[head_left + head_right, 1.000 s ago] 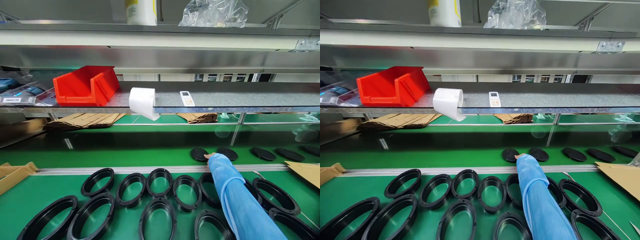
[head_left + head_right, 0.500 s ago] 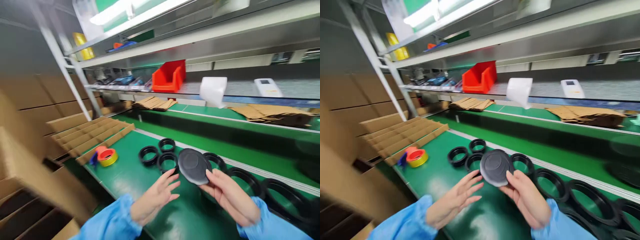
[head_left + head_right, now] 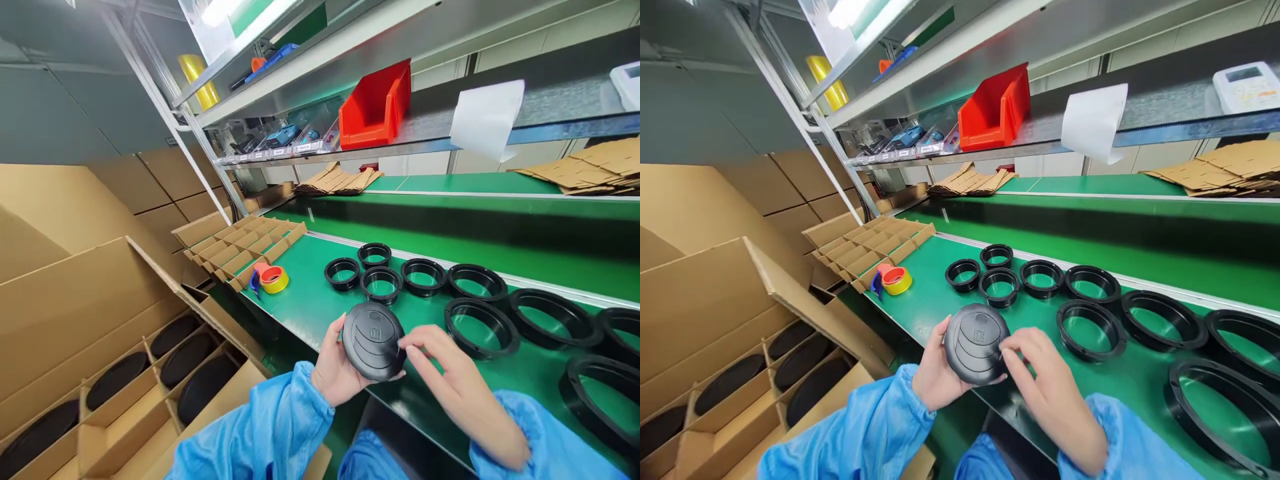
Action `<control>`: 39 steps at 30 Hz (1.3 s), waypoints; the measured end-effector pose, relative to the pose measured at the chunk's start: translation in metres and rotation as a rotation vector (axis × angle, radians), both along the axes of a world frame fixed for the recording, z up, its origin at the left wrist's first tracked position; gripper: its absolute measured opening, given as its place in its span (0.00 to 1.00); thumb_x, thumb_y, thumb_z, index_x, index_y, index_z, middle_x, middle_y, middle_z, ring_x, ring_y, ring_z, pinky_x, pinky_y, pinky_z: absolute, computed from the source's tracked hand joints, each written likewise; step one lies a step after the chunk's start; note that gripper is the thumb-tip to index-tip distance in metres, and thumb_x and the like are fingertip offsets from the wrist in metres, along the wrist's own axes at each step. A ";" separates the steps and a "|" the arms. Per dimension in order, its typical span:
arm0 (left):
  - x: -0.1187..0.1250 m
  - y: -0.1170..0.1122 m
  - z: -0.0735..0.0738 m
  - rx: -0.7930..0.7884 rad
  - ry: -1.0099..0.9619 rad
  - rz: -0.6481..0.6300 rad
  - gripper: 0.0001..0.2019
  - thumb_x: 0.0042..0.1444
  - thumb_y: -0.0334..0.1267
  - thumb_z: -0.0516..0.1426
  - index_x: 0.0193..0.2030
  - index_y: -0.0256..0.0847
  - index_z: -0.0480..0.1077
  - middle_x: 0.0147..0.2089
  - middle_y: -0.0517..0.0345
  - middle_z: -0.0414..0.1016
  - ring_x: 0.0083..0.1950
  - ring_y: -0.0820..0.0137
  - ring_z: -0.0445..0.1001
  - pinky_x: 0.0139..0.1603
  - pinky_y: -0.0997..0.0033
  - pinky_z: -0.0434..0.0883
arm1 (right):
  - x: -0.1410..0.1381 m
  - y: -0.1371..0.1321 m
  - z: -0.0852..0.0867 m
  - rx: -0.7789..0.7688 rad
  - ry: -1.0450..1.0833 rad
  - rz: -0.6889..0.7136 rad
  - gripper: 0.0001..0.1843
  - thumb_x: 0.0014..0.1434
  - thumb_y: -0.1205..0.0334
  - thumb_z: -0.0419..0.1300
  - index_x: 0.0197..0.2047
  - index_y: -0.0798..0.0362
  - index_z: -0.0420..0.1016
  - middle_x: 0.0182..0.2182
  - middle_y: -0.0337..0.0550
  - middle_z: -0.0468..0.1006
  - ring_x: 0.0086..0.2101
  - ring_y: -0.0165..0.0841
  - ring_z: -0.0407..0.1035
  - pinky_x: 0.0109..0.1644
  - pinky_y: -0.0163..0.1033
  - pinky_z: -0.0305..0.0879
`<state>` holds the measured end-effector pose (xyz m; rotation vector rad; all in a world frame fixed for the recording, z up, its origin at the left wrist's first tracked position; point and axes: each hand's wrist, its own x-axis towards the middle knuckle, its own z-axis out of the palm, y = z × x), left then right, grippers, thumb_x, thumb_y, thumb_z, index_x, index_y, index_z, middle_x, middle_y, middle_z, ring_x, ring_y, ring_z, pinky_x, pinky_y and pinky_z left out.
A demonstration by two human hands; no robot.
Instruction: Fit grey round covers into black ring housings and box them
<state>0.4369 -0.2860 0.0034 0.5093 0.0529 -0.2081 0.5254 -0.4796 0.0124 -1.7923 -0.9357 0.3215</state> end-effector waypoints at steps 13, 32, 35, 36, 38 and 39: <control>-0.011 -0.021 -0.011 -0.040 0.088 -0.112 0.25 0.62 0.60 0.55 0.58 0.49 0.72 0.59 0.46 0.73 0.58 0.51 0.73 0.66 0.31 0.51 | 0.009 -0.001 -0.020 -0.011 -0.162 0.046 0.28 0.74 0.42 0.40 0.53 0.40 0.79 0.60 0.48 0.63 0.63 0.47 0.49 0.67 0.65 0.52; 0.010 -0.046 -0.009 0.121 0.304 -0.087 0.31 0.63 0.64 0.52 0.52 0.35 0.74 0.44 0.46 0.80 0.45 0.60 0.79 0.46 0.64 0.73 | 0.003 -0.012 -0.052 -0.159 -0.408 0.107 0.50 0.63 0.39 0.61 0.76 0.40 0.35 0.73 0.48 0.35 0.70 0.49 0.37 0.68 0.63 0.56; 0.030 -0.034 -0.009 0.356 0.362 0.020 0.31 0.61 0.66 0.53 0.53 0.38 0.71 0.45 0.48 0.77 0.41 0.64 0.78 0.38 0.67 0.73 | 0.008 -0.013 -0.050 -0.121 -0.366 0.019 0.43 0.66 0.46 0.57 0.75 0.36 0.36 0.71 0.44 0.43 0.68 0.44 0.42 0.68 0.60 0.58; 0.043 -0.027 -0.011 0.472 0.409 0.171 0.29 0.62 0.63 0.54 0.53 0.38 0.70 0.45 0.49 0.75 0.39 0.66 0.76 0.36 0.69 0.73 | 0.010 -0.013 -0.049 -0.123 -0.364 -0.019 0.42 0.67 0.48 0.56 0.75 0.35 0.37 0.71 0.43 0.44 0.68 0.43 0.43 0.67 0.60 0.59; 0.074 -0.009 -0.015 0.685 0.517 0.524 0.22 0.63 0.54 0.59 0.50 0.36 0.67 0.44 0.51 0.72 0.36 0.72 0.74 0.34 0.73 0.71 | 0.014 -0.013 -0.050 -0.136 -0.399 -0.089 0.40 0.66 0.50 0.56 0.75 0.34 0.40 0.70 0.43 0.44 0.67 0.44 0.45 0.67 0.60 0.59; 0.090 0.001 -0.017 0.746 0.557 0.643 0.19 0.63 0.49 0.61 0.50 0.36 0.65 0.43 0.52 0.71 0.34 0.74 0.72 0.33 0.74 0.69 | 0.016 -0.012 -0.051 -0.137 -0.435 -0.119 0.40 0.65 0.51 0.57 0.75 0.34 0.42 0.70 0.43 0.44 0.67 0.45 0.46 0.67 0.61 0.59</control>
